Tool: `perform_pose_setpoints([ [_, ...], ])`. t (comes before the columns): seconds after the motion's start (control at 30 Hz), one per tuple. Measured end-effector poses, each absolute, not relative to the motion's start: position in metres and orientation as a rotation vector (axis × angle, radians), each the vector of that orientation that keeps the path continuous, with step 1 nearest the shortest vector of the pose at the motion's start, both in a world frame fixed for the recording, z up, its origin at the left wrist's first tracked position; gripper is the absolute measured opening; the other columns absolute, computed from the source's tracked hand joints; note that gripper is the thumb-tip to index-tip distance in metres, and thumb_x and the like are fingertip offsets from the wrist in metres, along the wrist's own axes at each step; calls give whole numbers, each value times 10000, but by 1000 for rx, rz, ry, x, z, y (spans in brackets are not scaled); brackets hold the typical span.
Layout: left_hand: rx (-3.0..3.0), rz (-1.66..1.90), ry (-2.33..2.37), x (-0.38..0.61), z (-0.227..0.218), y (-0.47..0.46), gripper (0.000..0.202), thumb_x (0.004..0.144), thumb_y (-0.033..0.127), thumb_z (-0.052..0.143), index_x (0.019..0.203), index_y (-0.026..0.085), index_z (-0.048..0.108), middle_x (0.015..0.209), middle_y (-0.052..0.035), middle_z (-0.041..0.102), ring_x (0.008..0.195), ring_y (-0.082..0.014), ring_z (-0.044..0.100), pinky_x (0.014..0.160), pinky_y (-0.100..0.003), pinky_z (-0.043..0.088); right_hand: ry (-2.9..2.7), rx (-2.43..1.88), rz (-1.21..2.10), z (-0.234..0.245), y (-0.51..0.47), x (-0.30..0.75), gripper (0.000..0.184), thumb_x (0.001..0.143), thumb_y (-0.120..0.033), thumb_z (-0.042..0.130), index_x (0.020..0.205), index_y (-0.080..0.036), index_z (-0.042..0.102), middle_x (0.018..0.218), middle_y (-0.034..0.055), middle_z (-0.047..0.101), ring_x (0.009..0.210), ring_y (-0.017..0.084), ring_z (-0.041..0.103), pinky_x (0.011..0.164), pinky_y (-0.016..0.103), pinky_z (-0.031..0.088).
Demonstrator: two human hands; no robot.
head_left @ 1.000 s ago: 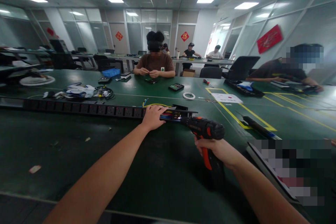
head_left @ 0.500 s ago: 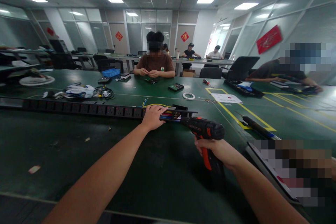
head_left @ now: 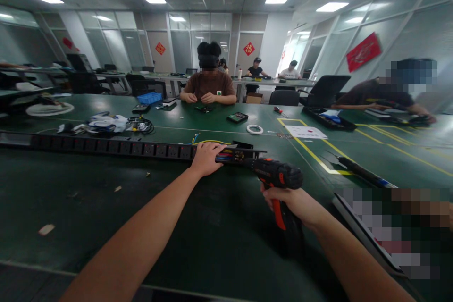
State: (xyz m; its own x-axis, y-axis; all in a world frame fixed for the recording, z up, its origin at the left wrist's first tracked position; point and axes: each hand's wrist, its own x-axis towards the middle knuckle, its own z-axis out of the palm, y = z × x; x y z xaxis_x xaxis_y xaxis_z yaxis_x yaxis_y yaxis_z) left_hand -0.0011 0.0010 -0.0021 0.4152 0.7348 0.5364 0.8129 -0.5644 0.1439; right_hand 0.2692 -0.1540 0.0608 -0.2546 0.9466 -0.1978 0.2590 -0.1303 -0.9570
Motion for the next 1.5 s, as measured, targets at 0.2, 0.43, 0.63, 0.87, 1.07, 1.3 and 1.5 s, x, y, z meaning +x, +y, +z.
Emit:
perform_pose_setpoints([
  [0.2,-2520,-852,-1385,-2,-2,1,652,746,372,788,1365,307,595,1331,-46,646,1245,-313,541,1048,-499,329,-1489,-1384,1444,63,-155,267,133,699,-287,682,776,-181,659,610,-15,585,601,162,532,603,292,417],
  [0.43,-2531,-833,-1390,-2,-1,0,662,745,379,794,1370,301,591,1336,-49,642,1255,-318,532,1058,-498,323,-1502,-1403,1441,64,-155,267,150,708,-326,680,726,-183,638,595,-8,578,594,169,535,602,296,417],
  [0.63,-2524,-829,-1390,-2,-1,0,665,743,374,798,1372,310,591,1325,-48,644,1245,-313,539,1069,-494,318,-1489,-1388,1454,62,-154,268,134,710,-309,682,713,-187,628,601,-9,574,597,166,535,598,289,417],
  [0.87,-2532,-842,-1401,-2,0,-1,659,747,367,784,1374,314,591,1325,-52,647,1255,-321,538,1062,-503,324,-1509,-1379,1445,60,-154,270,136,730,-310,684,727,-185,628,610,-8,580,595,164,536,598,286,421],
  [1.07,-2530,-841,-1392,-1,2,-2,640,753,364,773,1367,313,599,1322,-50,652,1252,-317,541,1055,-500,331,-1493,-1355,1464,60,-154,269,120,725,-293,680,754,-184,640,613,-10,578,593,163,536,598,284,421],
  [1.3,-2528,-834,-1407,-1,1,-2,633,763,380,762,1371,317,598,1329,-52,644,1263,-319,530,1058,-496,324,-1495,-1368,1457,59,-155,269,119,733,-281,679,791,-180,657,605,-14,577,588,159,532,582,277,413],
  [1.5,-2540,-833,-1413,-2,2,-2,637,761,372,758,1375,313,598,1327,-55,641,1254,-318,534,1059,-498,324,-1486,-1370,1452,61,-156,269,104,733,-273,682,772,-180,660,604,-10,582,580,161,534,573,278,415],
])
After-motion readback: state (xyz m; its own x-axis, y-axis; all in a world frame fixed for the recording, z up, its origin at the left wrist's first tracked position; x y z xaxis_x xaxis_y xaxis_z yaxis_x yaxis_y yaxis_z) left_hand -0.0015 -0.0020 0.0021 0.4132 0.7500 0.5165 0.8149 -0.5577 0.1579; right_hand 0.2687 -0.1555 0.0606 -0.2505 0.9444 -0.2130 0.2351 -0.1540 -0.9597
